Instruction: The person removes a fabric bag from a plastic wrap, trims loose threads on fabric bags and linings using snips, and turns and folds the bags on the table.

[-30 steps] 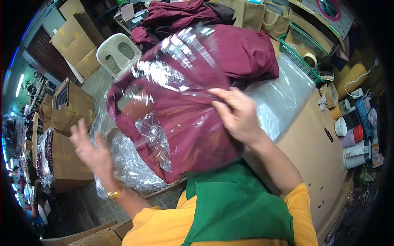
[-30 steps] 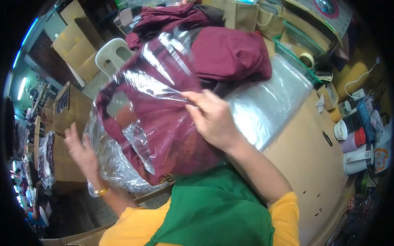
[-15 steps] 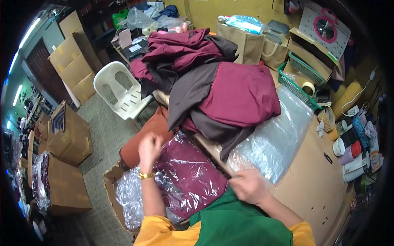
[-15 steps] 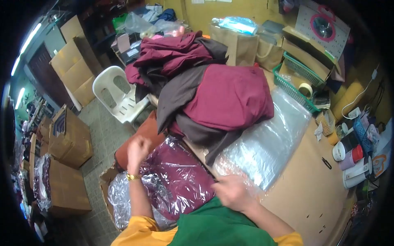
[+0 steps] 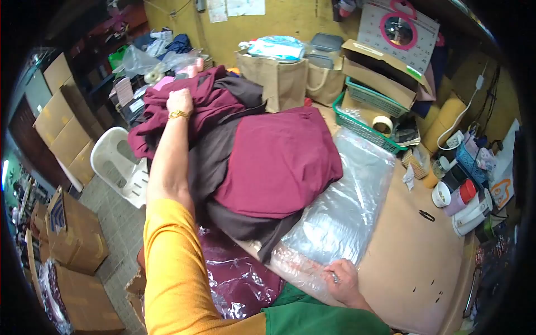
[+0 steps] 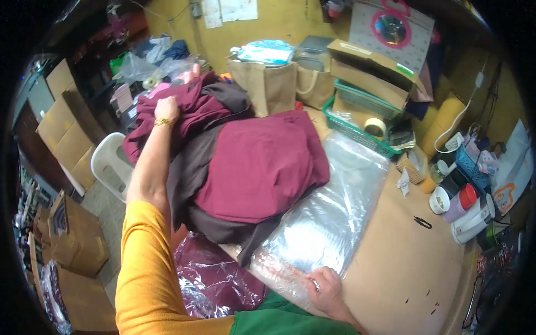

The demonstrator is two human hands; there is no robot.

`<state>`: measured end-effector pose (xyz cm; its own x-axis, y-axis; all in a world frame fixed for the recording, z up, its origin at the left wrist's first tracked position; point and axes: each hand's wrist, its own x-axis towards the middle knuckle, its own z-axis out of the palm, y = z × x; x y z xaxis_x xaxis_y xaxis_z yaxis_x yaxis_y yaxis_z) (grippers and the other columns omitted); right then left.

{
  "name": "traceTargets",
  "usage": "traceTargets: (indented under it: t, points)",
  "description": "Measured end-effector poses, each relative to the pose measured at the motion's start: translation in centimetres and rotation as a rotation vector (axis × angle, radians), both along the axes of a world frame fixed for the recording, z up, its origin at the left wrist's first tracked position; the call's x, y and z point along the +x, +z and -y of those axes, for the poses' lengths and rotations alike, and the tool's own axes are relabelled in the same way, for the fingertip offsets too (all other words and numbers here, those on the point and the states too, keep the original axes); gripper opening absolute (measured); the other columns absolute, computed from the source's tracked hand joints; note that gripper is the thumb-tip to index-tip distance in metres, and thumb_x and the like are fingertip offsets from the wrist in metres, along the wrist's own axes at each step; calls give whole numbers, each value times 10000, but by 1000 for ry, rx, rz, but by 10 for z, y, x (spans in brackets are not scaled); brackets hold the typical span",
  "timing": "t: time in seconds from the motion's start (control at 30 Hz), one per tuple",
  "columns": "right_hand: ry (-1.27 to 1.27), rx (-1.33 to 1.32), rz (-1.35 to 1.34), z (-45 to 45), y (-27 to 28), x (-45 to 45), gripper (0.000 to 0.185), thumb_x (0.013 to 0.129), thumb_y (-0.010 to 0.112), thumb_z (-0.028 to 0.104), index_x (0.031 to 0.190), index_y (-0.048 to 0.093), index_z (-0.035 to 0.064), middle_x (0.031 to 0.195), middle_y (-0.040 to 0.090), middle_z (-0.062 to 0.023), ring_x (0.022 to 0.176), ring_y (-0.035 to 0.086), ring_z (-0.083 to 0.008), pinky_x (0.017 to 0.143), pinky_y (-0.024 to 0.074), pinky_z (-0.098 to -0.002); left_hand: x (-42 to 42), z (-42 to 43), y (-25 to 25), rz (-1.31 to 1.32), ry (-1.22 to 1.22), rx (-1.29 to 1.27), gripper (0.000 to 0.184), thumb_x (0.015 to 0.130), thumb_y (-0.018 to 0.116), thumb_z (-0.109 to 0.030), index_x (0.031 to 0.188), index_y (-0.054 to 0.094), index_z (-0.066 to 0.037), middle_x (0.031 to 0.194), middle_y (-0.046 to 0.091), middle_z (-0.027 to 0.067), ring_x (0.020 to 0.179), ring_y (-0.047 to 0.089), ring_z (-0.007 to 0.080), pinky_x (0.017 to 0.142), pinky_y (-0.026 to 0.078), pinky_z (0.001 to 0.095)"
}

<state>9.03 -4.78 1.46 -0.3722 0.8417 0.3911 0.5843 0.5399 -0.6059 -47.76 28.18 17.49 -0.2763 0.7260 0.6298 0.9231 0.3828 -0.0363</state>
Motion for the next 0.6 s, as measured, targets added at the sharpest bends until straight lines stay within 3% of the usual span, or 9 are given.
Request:
traceTargets:
  t: [0.03, 0.1, 0.2, 0.37, 0.43, 0.47, 0.5, 0.53, 0.6]
  points:
    - [14, 0, 7, 1, 2, -1, 132, 740, 666, 54, 871, 648, 54, 856, 591, -120, 802, 580, -322, 726, 463, -396, -3, -7, 3, 23, 46, -110, 225, 858, 516, -119, 901, 718, -28, 948, 699, 200, 898, 683, 344, 825, 543, 443]
    - [13, 7, -1, -1, 7, -2, 127, 746, 667, 55, 870, 642, 58, 854, 590, -117, 793, 579, -320, 717, 460, -391, 0, -12, 6, -99, -65, 131, 260, 872, 507, -132, 763, 723, -34, 793, 693, 207, 799, 692, 375, 780, 550, 448]
    - [29, -37, 9, -3, 10, -2, 123, 745, 664, 51, 865, 638, 59, 854, 587, -113, 790, 578, -314, 710, 455, -396, 5, -31, 40, 38, -126, 418, 286, 907, 565, -269, 857, 670, -8, 866, 650, 226, 845, 644, 388, 760, 514, 482]
    - [32, -45, 23, -1, 5, 0, 113, 747, 640, 28, 856, 625, 53, 861, 588, -114, 802, 574, -318, 731, 459, -403, 103, -7, 161, -24, -589, 758, 225, 905, 603, -270, 938, 700, -70, 962, 686, 165, 911, 648, 350, 785, 505, 424]
    - [11, -122, -37, 1, 3, 2, 109, 755, 633, 23, 862, 622, 39, 895, 593, -125, 828, 580, -309, 749, 462, -400, 154, 25, 198, 164, -671, 692, 237, 922, 630, -246, 1064, 682, -63, 932, 703, 133, 886, 677, 251, 786, 507, 332]
    - [-9, -197, -95, 3, 0, 5, 106, 762, 626, 19, 868, 618, 24, 930, 597, -135, 854, 586, -301, 767, 465, -396, 176, 53, 211, 168, -673, 696, 237, 922, 630, -246, 1064, 682, -63, 932, 703, 133, 886, 677, 251, 786, 507, 332]
    - [-18, -191, -94, -2, -17, 12, 106, 762, 626, 19, 868, 618, 24, 930, 597, -135, 854, 586, -301, 767, 465, -396, 197, 86, 219, 349, -918, 708, 242, 927, 627, -233, 1074, 675, -47, 949, 697, 117, 901, 666, 230, 799, 502, 322]
    - [-129, -219, -324, -10, -45, 22, 202, 777, 629, 27, 976, 598, 10, 985, 590, -144, 902, 587, -291, 793, 466, -386, 220, 125, 222, 532, -1168, 705, 246, 932, 624, -220, 1084, 667, -31, 967, 692, 102, 916, 656, 208, 813, 496, 313]
    - [-302, -196, -722, -5, -43, 35, 420, 806, 641, 49, 1198, 501, -7, 1128, 563, -164, 1049, 560, -285, 873, 443, -385, 245, 185, 201, 422, -1358, 715, 236, 944, 607, -183, 1082, 649, 3, 1026, 661, 75, 950, 624, 169, 836, 478, 287]
